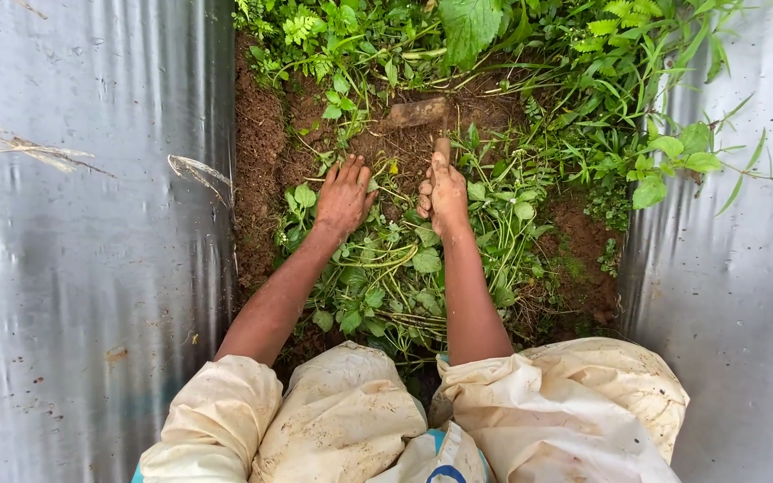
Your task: Weeding a garden bed by hand and using a small hand tool to remove unwanted plants and loosen soil.
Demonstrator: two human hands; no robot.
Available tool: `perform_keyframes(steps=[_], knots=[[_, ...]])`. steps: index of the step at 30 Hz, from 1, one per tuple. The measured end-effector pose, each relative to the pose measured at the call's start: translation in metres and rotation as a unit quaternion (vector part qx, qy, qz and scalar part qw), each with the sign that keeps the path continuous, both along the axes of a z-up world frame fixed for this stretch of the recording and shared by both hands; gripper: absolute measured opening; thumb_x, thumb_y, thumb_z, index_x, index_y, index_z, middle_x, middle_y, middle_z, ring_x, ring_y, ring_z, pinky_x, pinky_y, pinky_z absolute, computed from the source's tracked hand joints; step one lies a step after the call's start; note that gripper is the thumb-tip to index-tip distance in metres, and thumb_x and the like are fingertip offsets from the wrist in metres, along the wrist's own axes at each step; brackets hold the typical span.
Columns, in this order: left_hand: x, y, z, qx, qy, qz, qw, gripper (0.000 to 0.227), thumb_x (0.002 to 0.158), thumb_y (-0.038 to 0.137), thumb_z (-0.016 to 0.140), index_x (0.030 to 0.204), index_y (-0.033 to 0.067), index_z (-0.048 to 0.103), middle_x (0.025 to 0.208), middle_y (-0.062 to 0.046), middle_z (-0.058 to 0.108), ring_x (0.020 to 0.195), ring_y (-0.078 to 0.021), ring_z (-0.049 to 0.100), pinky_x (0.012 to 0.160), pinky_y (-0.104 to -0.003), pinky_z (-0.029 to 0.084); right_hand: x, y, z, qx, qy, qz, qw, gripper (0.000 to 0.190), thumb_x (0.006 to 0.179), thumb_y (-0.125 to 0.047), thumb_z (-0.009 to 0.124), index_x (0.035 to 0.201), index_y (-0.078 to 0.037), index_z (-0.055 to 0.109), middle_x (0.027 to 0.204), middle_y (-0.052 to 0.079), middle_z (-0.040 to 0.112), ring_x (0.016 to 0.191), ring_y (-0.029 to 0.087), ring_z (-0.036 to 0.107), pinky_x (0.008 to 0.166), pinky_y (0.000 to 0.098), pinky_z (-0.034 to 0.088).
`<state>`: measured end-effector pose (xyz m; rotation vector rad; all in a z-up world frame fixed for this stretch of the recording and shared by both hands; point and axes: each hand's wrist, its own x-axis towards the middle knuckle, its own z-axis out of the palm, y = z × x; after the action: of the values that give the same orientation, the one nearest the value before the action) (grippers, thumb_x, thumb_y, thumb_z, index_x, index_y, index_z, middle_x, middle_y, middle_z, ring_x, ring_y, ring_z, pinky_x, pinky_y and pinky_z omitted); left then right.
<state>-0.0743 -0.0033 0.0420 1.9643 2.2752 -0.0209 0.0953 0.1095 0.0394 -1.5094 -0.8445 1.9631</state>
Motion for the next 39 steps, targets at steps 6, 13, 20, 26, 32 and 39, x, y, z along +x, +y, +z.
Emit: perform_keyframes(steps=[6, 13, 20, 26, 32, 39], knots=[[0.009, -0.004, -0.043, 0.125, 0.033, -0.070, 0.989, 0.034, 0.096, 0.048, 0.064, 0.099, 0.0144, 0.059, 0.080, -0.006, 0.068, 0.084, -0.0226, 0.067, 0.083, -0.037, 0.047, -0.027, 0.004, 0.013, 0.047, -0.004, -0.055, 0.997, 0.041, 0.104, -0.047, 0.045, 0.094, -0.008, 0.048, 0.057, 0.009, 0.054, 0.033, 0.018, 0.046, 0.026, 0.0338, 0.036], [0.020, -0.010, -0.023, -0.041, -0.091, -0.002, 0.995, 0.041, 0.107, 0.045, 0.051, 0.129, 0.0112, 0.048, 0.101, -0.011, 0.070, 0.097, -0.0232, 0.063, 0.093, -0.037, 0.045, -0.046, -0.003, 0.008, 0.080, 0.014, -0.074, 0.994, 0.040, 0.105, -0.046, 0.049, 0.094, -0.009, 0.052, 0.057, 0.006, 0.054, 0.033, 0.017, 0.048, 0.027, 0.0316, 0.040], [0.016, -0.012, -0.032, -0.048, -0.144, 0.014, 0.988, 0.047, 0.109, 0.046, 0.049, 0.140, 0.0117, 0.044, 0.108, -0.010, 0.067, 0.102, -0.0212, 0.059, 0.102, -0.039, 0.042, -0.036, 0.019, -0.038, 0.058, -0.057, 0.036, 0.996, 0.040, 0.103, -0.043, 0.053, 0.085, -0.007, 0.053, 0.050, 0.005, 0.047, 0.030, 0.019, 0.041, 0.026, 0.0350, 0.034], [0.017, -0.015, -0.047, -0.031, -0.144, -0.002, 0.989, 0.047, 0.108, 0.046, 0.048, 0.140, 0.0123, 0.043, 0.113, -0.009, 0.060, 0.109, -0.0233, 0.054, 0.103, -0.041, 0.040, -0.069, 0.000, 0.029, 0.136, -0.024, -0.108, 0.984, 0.035, 0.109, -0.041, 0.038, 0.093, -0.011, 0.047, 0.055, 0.001, 0.053, 0.034, 0.013, 0.051, 0.025, 0.0272, 0.043], [0.018, -0.017, -0.057, -0.029, -0.135, -0.009, 0.990, 0.046, 0.106, 0.047, 0.050, 0.137, 0.0128, 0.045, 0.112, -0.009, 0.057, 0.111, -0.0245, 0.052, 0.103, -0.043, 0.038, -0.064, 0.002, 0.032, 0.143, -0.052, 0.001, 0.988, 0.036, 0.109, -0.041, 0.042, 0.092, -0.011, 0.051, 0.057, -0.004, 0.053, 0.036, 0.008, 0.048, 0.027, 0.0219, 0.041], [0.019, -0.017, -0.064, -0.033, -0.131, -0.018, 0.991, 0.044, 0.106, 0.048, 0.046, 0.136, 0.0160, 0.043, 0.110, -0.007, 0.054, 0.111, -0.0245, 0.050, 0.102, -0.042, 0.037, -0.054, 0.002, 0.008, 0.201, -0.170, 0.102, 0.959, 0.043, 0.104, -0.041, 0.046, 0.089, -0.002, 0.054, 0.059, 0.011, 0.062, 0.042, 0.023, 0.059, 0.040, 0.0422, 0.050]])
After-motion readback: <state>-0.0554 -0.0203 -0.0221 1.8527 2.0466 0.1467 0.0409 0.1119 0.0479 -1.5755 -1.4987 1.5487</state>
